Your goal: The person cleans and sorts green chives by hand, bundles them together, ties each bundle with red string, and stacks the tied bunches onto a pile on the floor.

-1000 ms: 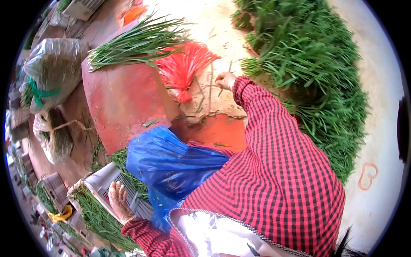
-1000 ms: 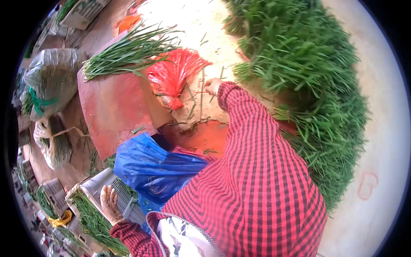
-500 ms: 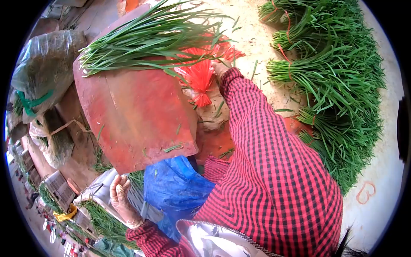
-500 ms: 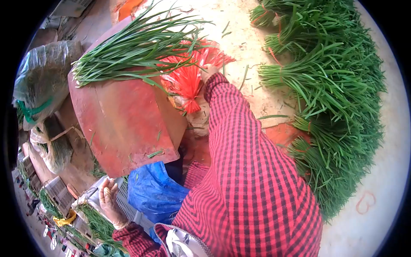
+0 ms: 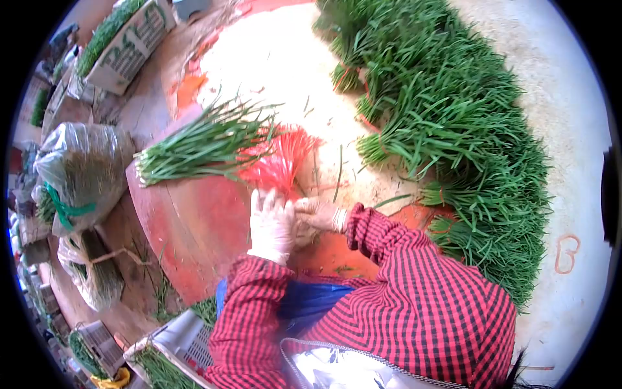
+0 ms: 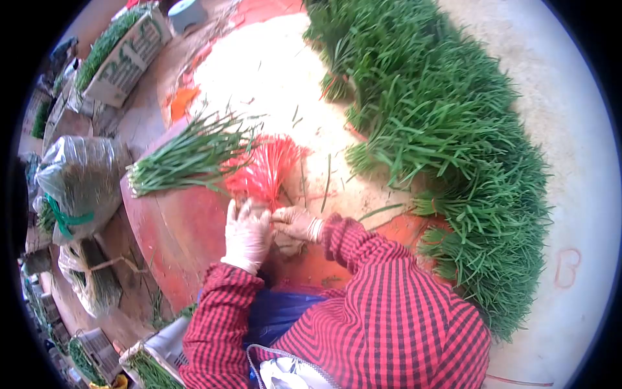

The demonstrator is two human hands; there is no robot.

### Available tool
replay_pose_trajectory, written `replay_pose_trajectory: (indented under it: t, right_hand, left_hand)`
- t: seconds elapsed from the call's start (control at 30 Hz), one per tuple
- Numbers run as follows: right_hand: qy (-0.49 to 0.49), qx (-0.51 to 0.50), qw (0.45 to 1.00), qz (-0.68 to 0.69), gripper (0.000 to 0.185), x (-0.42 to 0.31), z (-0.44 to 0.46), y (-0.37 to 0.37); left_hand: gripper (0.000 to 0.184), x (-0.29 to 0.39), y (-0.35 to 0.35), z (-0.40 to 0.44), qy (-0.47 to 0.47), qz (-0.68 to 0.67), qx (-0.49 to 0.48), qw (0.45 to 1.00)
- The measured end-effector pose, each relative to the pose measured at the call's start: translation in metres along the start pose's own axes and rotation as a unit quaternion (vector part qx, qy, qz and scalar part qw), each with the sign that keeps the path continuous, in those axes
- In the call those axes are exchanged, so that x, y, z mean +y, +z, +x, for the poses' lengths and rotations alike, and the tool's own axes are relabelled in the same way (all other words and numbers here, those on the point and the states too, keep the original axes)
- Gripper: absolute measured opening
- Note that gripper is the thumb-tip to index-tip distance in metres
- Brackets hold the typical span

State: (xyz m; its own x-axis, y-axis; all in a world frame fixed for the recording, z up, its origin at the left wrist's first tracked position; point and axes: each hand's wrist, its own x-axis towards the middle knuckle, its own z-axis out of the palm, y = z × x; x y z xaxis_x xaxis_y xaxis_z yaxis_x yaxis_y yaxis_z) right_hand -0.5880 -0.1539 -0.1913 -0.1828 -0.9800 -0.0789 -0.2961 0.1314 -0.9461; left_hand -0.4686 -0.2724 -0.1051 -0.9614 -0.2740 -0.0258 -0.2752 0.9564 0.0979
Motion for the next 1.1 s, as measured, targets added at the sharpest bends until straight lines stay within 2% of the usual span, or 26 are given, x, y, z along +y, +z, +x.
replay_pose_trajectory:
  t: [0.03,0.1,0.13,0.17,0.2,0.23,0.27,0.37,0.4,0.47,0.5,0.57,0.6,0.63,0.67,0.7,0.73,0.77,0.83,0.87,0.9,0.93,0.97,1.0,1.03,1.1]
  right_hand:
    - [-0.039,0.015,0.999,-0.013,0.021,-0.003,0.001,-0.003]
    - [-0.033,0.001,0.999,-0.032,0.021,-0.01,-0.001,-0.015]
    - [0.026,-0.019,0.999,0.019,0.021,-0.016,0.0,-0.017]
    - [0.085,-0.04,0.993,0.071,0.02,-0.021,0.003,-0.018]
    - [0.03,-0.018,0.999,0.02,0.02,-0.02,0.01,-0.013]
    - [0.026,-0.02,0.999,0.019,0.02,-0.018,0.014,-0.008]
    - [0.012,-0.004,1.0,-0.005,0.02,-0.018,0.019,-0.004]
    - [-0.009,0.009,1.0,-0.021,0.02,-0.021,0.029,0.002]
    - [-0.009,0.01,1.0,-0.014,0.02,-0.021,0.032,0.004]
    - [0.028,0.025,0.999,-0.019,0.017,-0.017,0.037,0.014]
    - [0.241,-0.097,0.962,0.089,0.019,-0.046,0.042,0.001]
    - [0.089,0.025,0.995,-0.047,0.026,0.041,0.046,0.035]
    - [0.222,-0.058,0.964,-0.137,0.028,-0.002,0.044,0.016]
    - [0.254,-0.068,0.957,-0.124,0.034,0.046,0.042,0.031]
    - [0.28,-0.065,0.944,-0.161,0.03,0.086,0.036,0.041]
    - [0.254,-0.02,0.954,-0.16,0.027,0.094,0.033,0.041]
    - [0.227,0.025,0.96,-0.161,0.024,0.104,0.03,0.042]
    - [0.198,0.133,0.966,-0.101,0.022,0.095,0.034,0.033]
    - [0.196,0.223,0.955,-0.016,0.02,0.038,0.06,0.0]
    - [0.023,0.25,0.968,-0.026,0.016,0.011,0.077,-0.013]
    - [0.023,0.275,0.958,-0.07,0.015,-0.009,0.097,-0.018]
    - [-0.073,0.267,0.948,-0.16,0.02,-0.047,0.121,-0.021]
    - [-0.153,0.228,0.943,-0.186,0.028,-0.099,0.139,-0.018]
    - [-0.224,0.188,0.916,-0.274,0.042,-0.118,0.164,-0.013]
    - [-0.24,0.161,0.889,-0.354,0.062,-0.132,0.189,0.0]
    - [-0.157,0.052,0.867,-0.469,0.096,-0.15,0.238,0.026]
  left_hand:
    - [0.016,0.003,0.002,0.0,-0.034,-0.014,-0.084,0.996]
    - [0.017,0.003,-0.001,-0.003,-0.073,0.005,-0.212,0.974]
    - [0.024,0.003,-0.009,-0.006,-0.062,-0.015,-0.162,0.985]
    - [0.024,0.003,-0.011,-0.009,-0.064,-0.011,-0.157,0.986]
    - [0.025,0.004,-0.01,-0.012,-0.125,-0.086,-0.143,0.978]
    - [0.026,0.004,-0.009,-0.016,-0.185,-0.161,-0.129,0.961]
    - [0.026,0.002,-0.009,-0.021,-0.208,-0.225,-0.089,0.948]
    - [0.029,-0.008,0.003,-0.019,-0.238,-0.244,-0.098,0.935]
    - [0.031,-0.016,0.017,-0.021,-0.232,-0.271,-0.073,0.932]
    - [0.028,-0.021,0.027,-0.023,-0.254,-0.448,-0.022,0.857]
    - [0.025,-0.023,0.023,-0.022,-0.261,-0.536,-0.002,0.803]
    - [0.02,-0.017,-0.028,-0.02,-0.232,-0.73,0.049,0.641]
    - [0.019,-0.014,-0.062,-0.026,-0.194,-0.783,0.1,0.582]
    - [0.019,-0.016,-0.095,-0.033,-0.151,-0.826,0.15,0.521]
    - [0.019,-0.021,-0.119,-0.045,-0.16,-0.792,0.198,0.555]
    - [0.02,-0.029,-0.138,-0.058,-0.168,-0.754,0.244,0.587]
    - [0.02,-0.049,-0.155,-0.083,-0.236,-0.697,0.257,0.627]
    - [0.019,-0.067,-0.155,-0.097,-0.231,-0.655,0.317,0.646]
    - [0.018,-0.105,-0.136,-0.124,-0.3,-0.545,0.393,0.677]
    - [0.018,-0.124,-0.121,-0.138,-0.309,-0.54,0.397,0.675]
    - [0.016,-0.143,-0.1,-0.151,-0.348,-0.456,0.404,0.713]
    - [0.015,-0.156,-0.078,-0.16,-0.383,-0.369,0.406,0.744]
    - [0.011,-0.163,-0.058,-0.166,-0.415,-0.302,0.401,0.759]
    - [0.01,-0.169,-0.041,-0.171,-0.415,-0.217,0.339,0.816]
    - [0.009,-0.171,-0.029,-0.176,-0.41,-0.132,0.269,0.861]
    - [0.011,-0.154,-0.018,-0.176,-0.419,-0.095,0.262,0.864]
